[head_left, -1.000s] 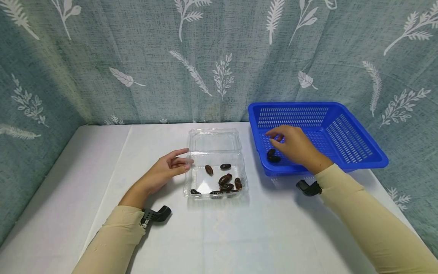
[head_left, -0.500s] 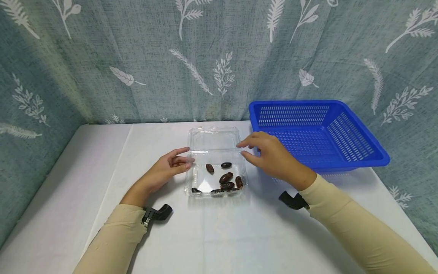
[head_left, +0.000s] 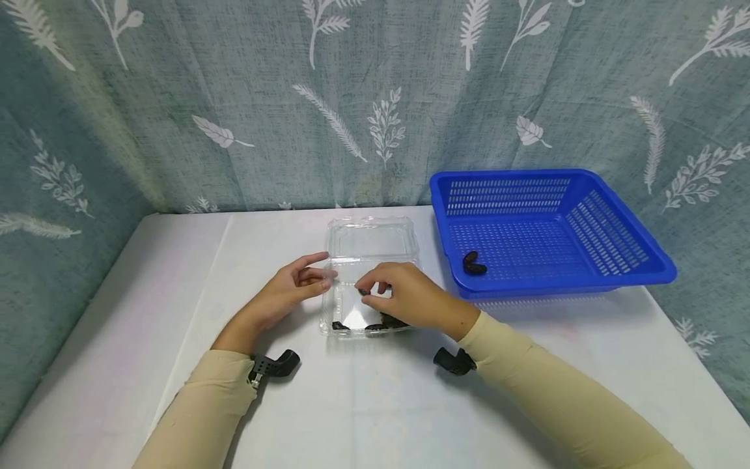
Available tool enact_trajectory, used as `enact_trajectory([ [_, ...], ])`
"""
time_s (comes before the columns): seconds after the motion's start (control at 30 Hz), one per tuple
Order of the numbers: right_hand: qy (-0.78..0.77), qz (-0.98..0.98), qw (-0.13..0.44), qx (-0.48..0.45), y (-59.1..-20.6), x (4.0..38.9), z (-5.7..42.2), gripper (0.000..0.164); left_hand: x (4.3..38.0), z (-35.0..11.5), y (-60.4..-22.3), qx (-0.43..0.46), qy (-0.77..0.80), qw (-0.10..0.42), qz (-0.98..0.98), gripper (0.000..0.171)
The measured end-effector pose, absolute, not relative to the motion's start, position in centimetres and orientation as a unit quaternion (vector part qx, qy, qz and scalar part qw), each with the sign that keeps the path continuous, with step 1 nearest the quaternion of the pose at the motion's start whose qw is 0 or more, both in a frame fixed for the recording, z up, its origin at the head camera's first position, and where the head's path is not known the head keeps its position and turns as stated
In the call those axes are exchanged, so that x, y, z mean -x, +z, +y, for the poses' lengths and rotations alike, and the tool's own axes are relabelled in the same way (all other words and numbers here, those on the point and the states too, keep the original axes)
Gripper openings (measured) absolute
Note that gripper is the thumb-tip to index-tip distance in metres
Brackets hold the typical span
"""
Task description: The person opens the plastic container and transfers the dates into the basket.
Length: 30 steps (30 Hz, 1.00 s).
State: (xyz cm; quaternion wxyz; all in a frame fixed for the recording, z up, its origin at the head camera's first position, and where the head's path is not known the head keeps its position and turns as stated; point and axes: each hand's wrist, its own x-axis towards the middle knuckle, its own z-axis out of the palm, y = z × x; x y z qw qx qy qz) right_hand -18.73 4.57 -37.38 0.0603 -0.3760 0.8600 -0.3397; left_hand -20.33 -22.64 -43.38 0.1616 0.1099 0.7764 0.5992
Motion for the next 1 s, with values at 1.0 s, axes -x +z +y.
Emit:
enact_trajectory([
  [1.0,-0.297,0.837,0.213,0.407,-40.3,20.2,0.2,0.017,20.3,-22.8,-43.4,-0.117,0.605,0.161,0.771,0.067],
])
